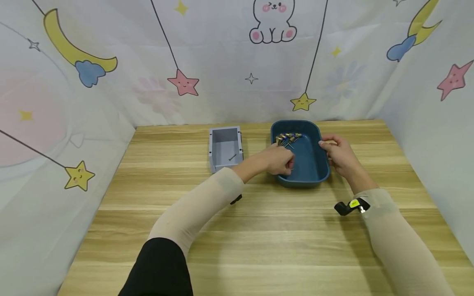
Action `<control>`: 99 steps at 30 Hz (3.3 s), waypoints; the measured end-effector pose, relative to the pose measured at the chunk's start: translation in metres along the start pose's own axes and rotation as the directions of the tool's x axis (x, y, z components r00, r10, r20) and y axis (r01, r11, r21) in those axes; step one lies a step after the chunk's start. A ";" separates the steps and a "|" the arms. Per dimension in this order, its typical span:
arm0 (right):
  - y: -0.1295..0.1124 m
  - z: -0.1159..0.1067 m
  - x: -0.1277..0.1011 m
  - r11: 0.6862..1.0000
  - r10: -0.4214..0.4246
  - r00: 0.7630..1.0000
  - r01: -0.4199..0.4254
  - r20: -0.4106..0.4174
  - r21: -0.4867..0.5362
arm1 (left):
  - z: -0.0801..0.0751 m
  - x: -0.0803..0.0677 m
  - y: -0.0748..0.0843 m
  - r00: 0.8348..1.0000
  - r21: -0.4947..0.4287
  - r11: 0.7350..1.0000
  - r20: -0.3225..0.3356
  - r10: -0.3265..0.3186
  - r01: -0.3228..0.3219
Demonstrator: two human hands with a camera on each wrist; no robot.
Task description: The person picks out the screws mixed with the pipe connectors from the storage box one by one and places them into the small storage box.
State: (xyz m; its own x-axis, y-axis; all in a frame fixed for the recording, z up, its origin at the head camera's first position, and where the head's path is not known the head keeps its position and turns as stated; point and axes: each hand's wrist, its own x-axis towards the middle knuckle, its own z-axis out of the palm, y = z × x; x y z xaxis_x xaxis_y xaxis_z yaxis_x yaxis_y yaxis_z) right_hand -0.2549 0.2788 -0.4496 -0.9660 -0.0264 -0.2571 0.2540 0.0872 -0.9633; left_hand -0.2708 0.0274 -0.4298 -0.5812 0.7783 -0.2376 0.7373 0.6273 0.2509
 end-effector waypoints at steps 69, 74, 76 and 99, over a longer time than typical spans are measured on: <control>0.009 -0.005 -0.008 0.997 0.018 0.999 -0.020 0.032 0.074 | -0.010 -0.041 -0.014 0.918 -0.322 0.918 -0.386 0.096 -0.231; 0.007 -0.006 -0.007 0.998 0.014 0.999 -0.016 0.033 0.063 | -0.015 -0.042 -0.016 0.917 -0.323 0.917 -0.386 0.096 -0.232; 0.006 -0.007 -0.007 0.998 0.011 0.999 -0.012 0.031 0.056 | -0.018 -0.043 -0.017 0.918 -0.327 0.917 -0.385 0.094 -0.231; 0.002 -0.007 -0.006 0.999 -0.006 1.000 0.006 0.014 0.035 | -0.033 -0.060 -0.029 0.908 -0.271 0.938 -0.409 0.092 -0.217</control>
State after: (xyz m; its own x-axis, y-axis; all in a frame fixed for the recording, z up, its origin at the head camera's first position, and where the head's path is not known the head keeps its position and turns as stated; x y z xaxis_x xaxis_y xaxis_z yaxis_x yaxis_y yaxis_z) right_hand -0.2490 0.2864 -0.4494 -0.9668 -0.0413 -0.2522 0.2500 0.0517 -0.9669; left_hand -0.2679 -0.0365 -0.3920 -0.6005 0.7765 0.1912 0.7245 0.4271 0.5409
